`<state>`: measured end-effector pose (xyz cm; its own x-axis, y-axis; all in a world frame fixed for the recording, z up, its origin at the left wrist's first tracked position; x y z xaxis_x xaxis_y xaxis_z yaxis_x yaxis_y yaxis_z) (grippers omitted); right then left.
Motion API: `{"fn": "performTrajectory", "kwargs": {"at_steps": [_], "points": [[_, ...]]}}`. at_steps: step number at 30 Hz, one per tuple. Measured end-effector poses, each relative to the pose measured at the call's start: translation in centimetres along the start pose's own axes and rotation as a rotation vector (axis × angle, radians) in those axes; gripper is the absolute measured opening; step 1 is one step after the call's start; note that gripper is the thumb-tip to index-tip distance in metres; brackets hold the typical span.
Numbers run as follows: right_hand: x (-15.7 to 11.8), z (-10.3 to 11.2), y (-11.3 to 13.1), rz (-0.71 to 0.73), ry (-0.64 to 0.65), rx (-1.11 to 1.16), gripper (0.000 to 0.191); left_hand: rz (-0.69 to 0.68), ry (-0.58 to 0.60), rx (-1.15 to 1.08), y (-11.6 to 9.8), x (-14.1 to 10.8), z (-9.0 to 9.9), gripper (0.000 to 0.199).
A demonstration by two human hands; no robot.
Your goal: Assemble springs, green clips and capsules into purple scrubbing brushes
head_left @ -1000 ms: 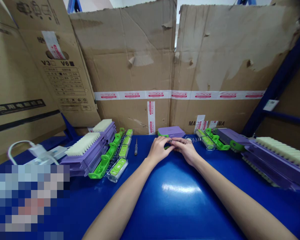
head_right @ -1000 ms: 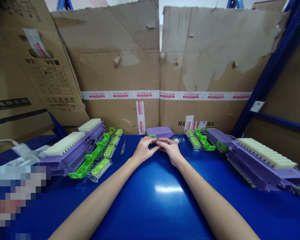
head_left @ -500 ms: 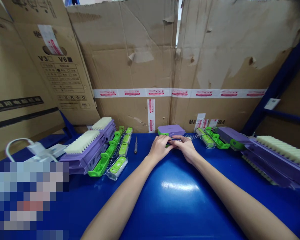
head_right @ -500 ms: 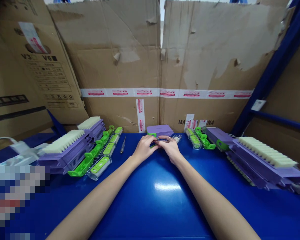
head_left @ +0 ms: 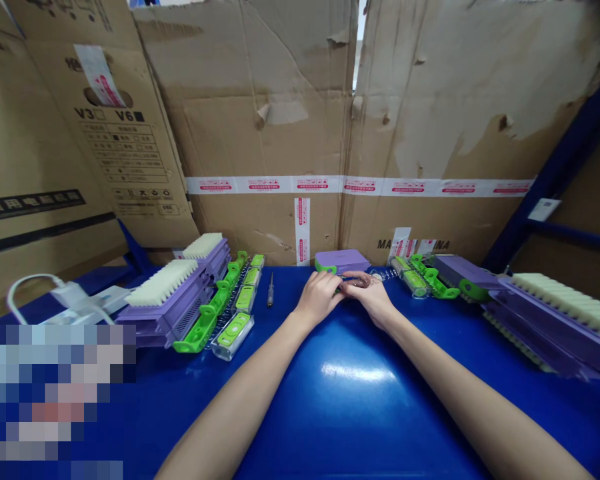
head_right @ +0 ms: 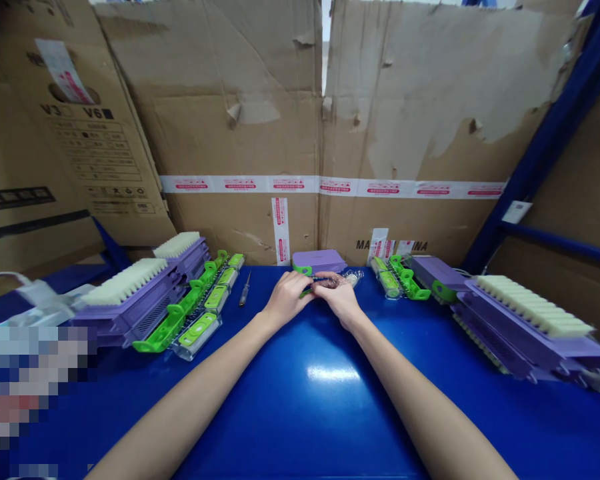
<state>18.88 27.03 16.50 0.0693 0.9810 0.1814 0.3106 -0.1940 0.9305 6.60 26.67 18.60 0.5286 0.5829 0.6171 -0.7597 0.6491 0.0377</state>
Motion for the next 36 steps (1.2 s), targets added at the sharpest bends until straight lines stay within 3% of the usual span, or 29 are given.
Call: {"fn": "performTrajectory", "kwargs": {"at_steps": [6, 16, 28, 32, 36], "points": [[0.1, -0.1, -0.1, 0.006, -0.026, 0.021, 0.028, 0.096, -0.032, -0.048, 0.5, 0.1, 0.0, 0.015], [0.0, -0.3, -0.6, -0.137, -0.001, 0.192, 0.02, 0.161, -0.031, -0.266, 0.6, 0.2, 0.0, 0.017], [0.6, 0.1, -1.1, -0.134, 0.058, 0.015, 0.022, 0.159, 0.003, -0.321, 0.8, 0.1, -1.0, 0.019], [0.5, 0.0, -0.6, -0.057, 0.098, -0.114, 0.02, 0.125, 0.009, -0.247, 0.7, 0.1, -1.0, 0.016], [0.0, -0.5, -0.3, -0.002, 0.05, -0.178, 0.02, 0.11, -0.026, -0.117, 0.6, 0.0, -0.7, 0.011]]}}
Point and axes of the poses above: each hand's wrist, its own x-axis towards the middle knuckle, its own z-axis out of the back of the hand, y = z × x, the point moved 5 cm from there along x, towards the middle knuckle, and after that the axes turned 10 degrees about x, right-handed, at the moved point
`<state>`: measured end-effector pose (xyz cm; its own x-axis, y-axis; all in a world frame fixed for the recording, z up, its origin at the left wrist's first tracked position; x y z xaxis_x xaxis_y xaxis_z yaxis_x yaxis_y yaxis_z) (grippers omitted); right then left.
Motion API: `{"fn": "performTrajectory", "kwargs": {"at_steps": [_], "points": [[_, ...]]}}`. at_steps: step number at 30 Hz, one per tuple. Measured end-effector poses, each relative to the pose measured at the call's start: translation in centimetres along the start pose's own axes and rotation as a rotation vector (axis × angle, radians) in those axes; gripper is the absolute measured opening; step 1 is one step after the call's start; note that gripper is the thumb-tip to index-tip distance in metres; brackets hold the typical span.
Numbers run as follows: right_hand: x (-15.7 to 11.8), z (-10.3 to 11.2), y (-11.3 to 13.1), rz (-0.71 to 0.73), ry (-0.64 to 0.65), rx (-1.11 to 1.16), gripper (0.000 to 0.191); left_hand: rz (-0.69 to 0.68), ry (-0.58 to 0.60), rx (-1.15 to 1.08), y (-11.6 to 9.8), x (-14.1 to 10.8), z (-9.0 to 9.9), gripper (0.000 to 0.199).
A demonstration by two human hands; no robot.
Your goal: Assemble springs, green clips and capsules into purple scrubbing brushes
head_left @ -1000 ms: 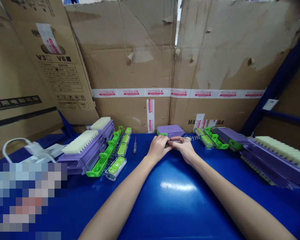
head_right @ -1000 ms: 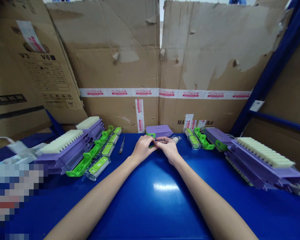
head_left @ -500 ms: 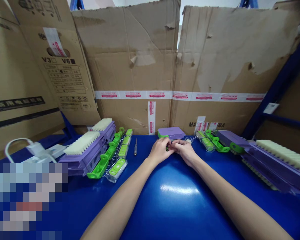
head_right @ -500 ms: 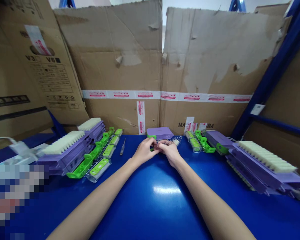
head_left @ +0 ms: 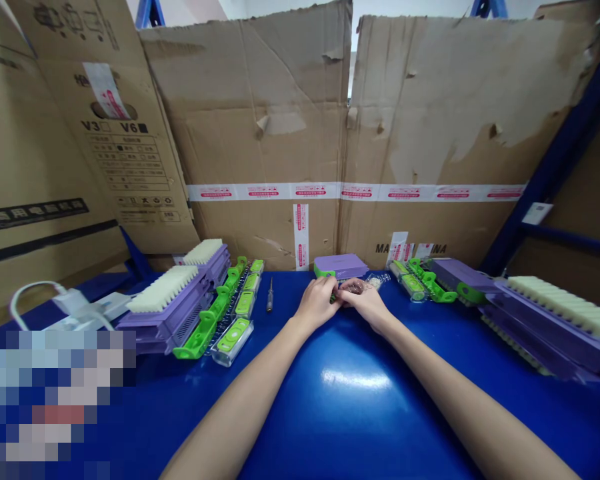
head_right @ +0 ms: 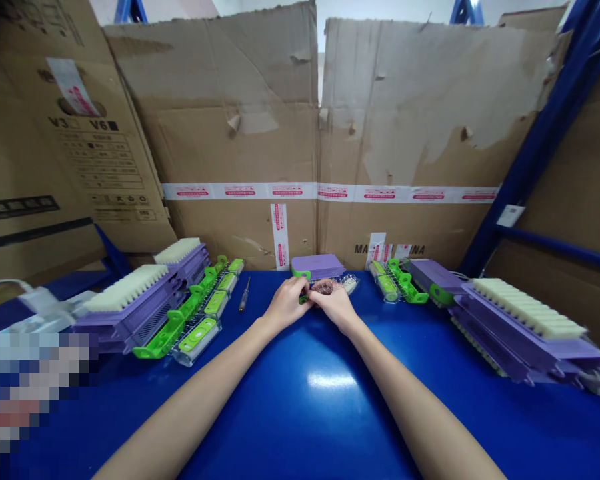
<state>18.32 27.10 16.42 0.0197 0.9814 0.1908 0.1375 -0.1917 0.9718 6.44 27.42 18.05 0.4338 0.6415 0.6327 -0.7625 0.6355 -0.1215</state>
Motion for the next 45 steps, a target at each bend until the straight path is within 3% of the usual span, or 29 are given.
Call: {"fn": "performTrajectory", "kwargs": {"at_steps": [8, 19, 28, 34, 39, 45], "points": [[-0.4, 0.0, 0.1, 0.126, -0.201, 0.019, 0.025, -0.056, -0.072, 0.12, -0.6, -0.1, 0.5, 0.008], [-0.1, 0.7, 0.4, 0.061, -0.087, 0.041, 0.048, 0.09, 0.0, -0.371, 0.5, 0.2, -0.4, 0.021], [-0.1, 0.9, 0.9, 0.036, -0.052, 0.105, 0.057, 0.092, -0.044, -0.438, 0.3, 0.5, -0.1, 0.023], [-0.2, 0.6, 0.7, 0.047, -0.101, 0.171, 0.065, 0.084, -0.118, -0.324, 0.0, 0.3, 0.4, 0.017], [-0.5, 0.4, 0.7, 0.069, -0.212, 0.165, 0.057, 0.093, -0.163, -0.251, -0.5, 0.5, 0.6, 0.014], [-0.6, 0.6, 1.0, 0.094, -0.258, 0.1, 0.044, 0.128, -0.134, -0.213, -0.6, 0.7, 0.3, 0.013]]}}
Point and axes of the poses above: each hand's wrist, its own x-axis towards the middle knuckle, its own z-axis out of the back of the hand, y = z × x, the point moved 5 cm from there along x, towards the middle knuckle, and after that the axes turned 10 degrees about x, right-handed, at the moved point
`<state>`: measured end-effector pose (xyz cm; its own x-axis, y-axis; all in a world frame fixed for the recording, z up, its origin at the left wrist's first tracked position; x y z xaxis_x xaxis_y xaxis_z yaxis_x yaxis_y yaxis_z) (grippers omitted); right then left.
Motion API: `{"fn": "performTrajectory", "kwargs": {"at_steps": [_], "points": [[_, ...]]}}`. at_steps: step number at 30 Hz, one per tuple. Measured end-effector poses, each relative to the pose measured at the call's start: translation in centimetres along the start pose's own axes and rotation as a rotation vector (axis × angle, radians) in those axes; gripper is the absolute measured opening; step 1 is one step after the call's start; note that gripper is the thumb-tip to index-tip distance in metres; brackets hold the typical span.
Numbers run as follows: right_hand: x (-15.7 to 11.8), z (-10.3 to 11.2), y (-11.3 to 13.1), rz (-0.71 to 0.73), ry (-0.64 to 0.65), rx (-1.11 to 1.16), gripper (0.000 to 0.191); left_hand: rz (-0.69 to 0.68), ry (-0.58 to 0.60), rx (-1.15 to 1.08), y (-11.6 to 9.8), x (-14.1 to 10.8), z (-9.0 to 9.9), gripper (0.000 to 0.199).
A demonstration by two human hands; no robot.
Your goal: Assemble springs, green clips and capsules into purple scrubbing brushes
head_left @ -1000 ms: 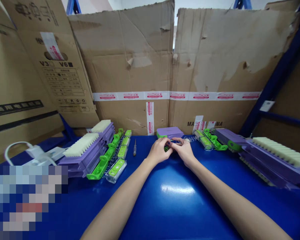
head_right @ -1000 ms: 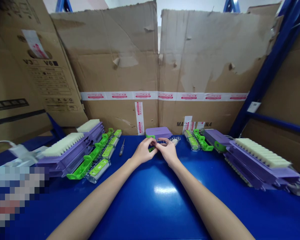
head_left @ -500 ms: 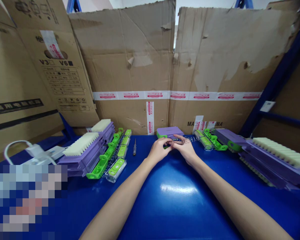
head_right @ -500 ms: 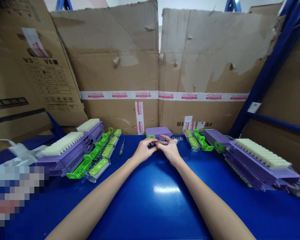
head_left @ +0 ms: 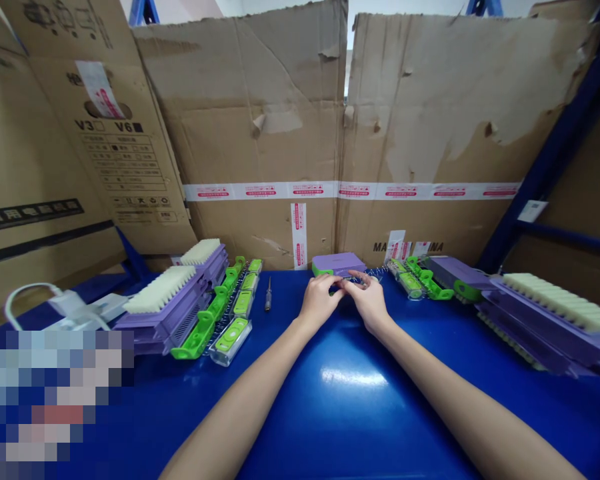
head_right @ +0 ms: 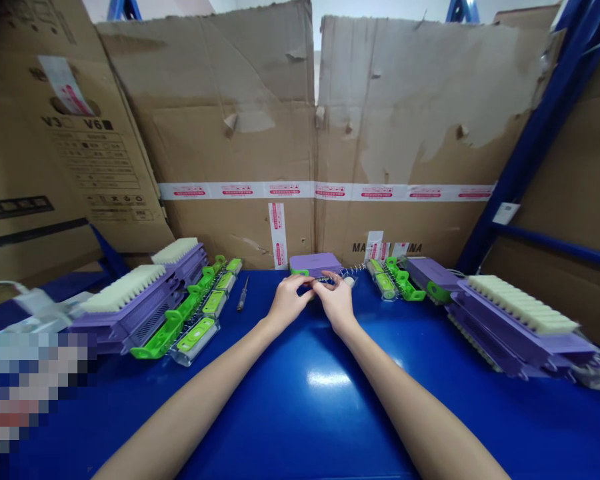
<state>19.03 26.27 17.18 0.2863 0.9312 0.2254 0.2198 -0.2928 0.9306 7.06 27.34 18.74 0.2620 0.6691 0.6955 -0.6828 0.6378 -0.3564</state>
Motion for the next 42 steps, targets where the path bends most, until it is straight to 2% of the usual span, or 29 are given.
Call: {"fn": "performTrajectory", "kwargs": {"at_steps": [5, 10, 17, 20, 23, 26, 35, 42], "points": [[0.0, -0.1, -0.5, -0.018, 0.018, 0.0, 0.046, -0.074, 0.016, 0.185, -0.3, -0.4, 0.3, 0.013], [0.1, -0.2, -1.5, -0.097, 0.055, 0.078, 0.045, -0.164, 0.023, 0.314, -0.3, -0.6, 0.5, 0.016], [0.1, -0.1, -1.6, -0.176, 0.088, 0.198, 0.04, -0.328, 0.073, 0.369, -0.4, -0.7, 0.8, 0.016], [0.3, 0.2, -1.7, -0.198, 0.07, 0.247, 0.04, -0.322, 0.062, 0.359, -0.5, -0.7, 0.9, 0.02], [0.4, 0.2, -1.9, -0.221, 0.115, 0.276, 0.04, -0.293, 0.051, 0.331, -0.3, -0.6, 0.9, 0.021], [0.6, 0.2, -2.1, -0.226, 0.158, 0.267, 0.04, -0.265, 0.058, 0.298, -0.1, -0.5, 0.9, 0.021], [0.7, 0.4, -1.8, -0.2, 0.17, 0.219, 0.049, -0.206, 0.067, 0.195, 0.2, -0.4, 0.8, 0.019], [0.6, 0.1, -1.7, -0.22, 0.168, 0.273, 0.036, -0.2, 0.06, 0.198, 0.1, -0.3, 1.0, 0.021]]}}
Point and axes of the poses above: each hand's wrist, its own x-axis towards the middle knuckle, its own z-axis out of the back of the hand, y = z × x, the point moved 5 cm from there along x, towards the middle knuckle, and after that the axes turned 10 degrees about x, right-handed, at the moved point
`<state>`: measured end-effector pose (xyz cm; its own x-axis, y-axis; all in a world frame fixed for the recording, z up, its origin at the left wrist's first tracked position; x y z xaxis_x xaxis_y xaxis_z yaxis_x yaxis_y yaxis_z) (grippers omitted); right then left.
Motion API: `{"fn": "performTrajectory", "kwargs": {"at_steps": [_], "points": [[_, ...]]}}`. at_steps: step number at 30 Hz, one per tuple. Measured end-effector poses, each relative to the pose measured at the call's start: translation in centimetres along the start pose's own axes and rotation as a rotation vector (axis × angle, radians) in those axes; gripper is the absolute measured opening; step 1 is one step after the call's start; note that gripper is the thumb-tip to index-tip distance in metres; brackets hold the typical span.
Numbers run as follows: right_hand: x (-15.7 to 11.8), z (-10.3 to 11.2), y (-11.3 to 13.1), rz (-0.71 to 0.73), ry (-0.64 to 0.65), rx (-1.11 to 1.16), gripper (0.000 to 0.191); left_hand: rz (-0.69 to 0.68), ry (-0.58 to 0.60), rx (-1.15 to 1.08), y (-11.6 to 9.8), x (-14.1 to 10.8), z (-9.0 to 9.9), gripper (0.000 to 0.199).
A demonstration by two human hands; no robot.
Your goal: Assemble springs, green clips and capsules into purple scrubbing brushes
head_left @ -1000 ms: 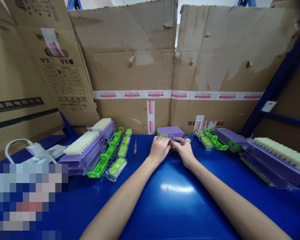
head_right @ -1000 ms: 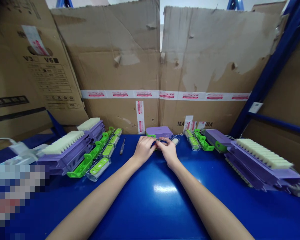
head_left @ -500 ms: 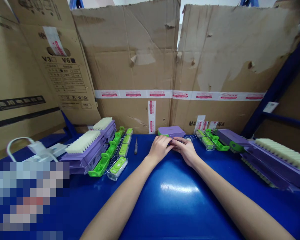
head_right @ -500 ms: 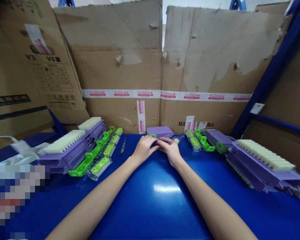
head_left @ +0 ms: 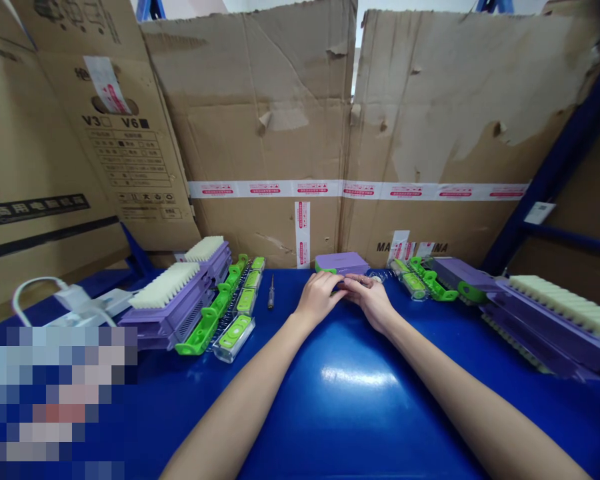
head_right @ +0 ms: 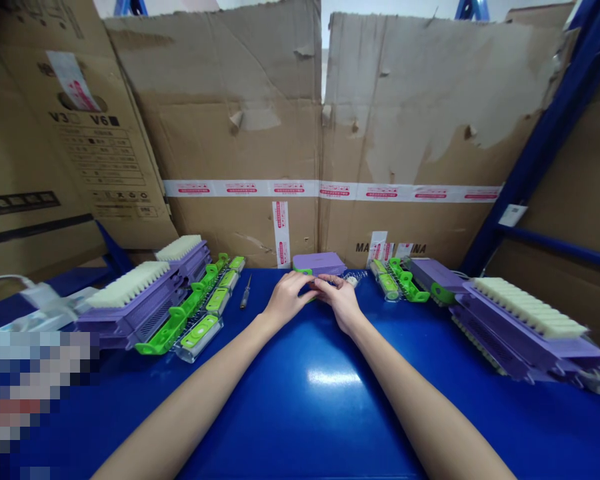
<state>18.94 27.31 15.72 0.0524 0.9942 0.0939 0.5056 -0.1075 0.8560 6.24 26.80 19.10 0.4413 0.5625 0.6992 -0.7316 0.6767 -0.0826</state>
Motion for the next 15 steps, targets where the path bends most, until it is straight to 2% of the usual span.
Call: {"fn": "performTrajectory", "kwargs": {"at_steps": [4, 7, 10, 12, 15], "points": [[-0.1, -0.3, 0.0, -0.019, 0.015, 0.041, 0.032, 0.001, -0.027, -0.033, -0.3, 0.0, 0.4, 0.014], [0.0, -0.2, 0.1, 0.003, 0.006, 0.051, 0.033, 0.046, -0.063, -0.185, -0.5, 0.2, 0.4, 0.007], [0.2, 0.1, 0.3, 0.021, -0.006, 0.033, 0.036, 0.219, -0.042, -0.508, 0.2, 0.5, -0.6, 0.004], [0.2, 0.1, 0.5, 0.03, -0.006, -0.002, 0.039, 0.347, 0.044, -0.771, 0.6, 0.5, -1.9, 0.005], [0.1, 0.0, 0.8, 0.04, -0.005, -0.078, 0.041, 0.493, 0.148, -1.065, 1.1, 0.2, -3.2, 0.018]]}}
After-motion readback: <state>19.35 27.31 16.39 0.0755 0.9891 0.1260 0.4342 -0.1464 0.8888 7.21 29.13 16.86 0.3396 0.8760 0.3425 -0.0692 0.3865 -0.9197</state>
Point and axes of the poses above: each hand's wrist, its own x-axis towards the middle knuckle, its own z-axis out of the back of the hand, y = z × x, the point moved 5 cm from there along x, towards the middle knuckle, and after that the axes turned 10 degrees about x, right-handed, at the moved point
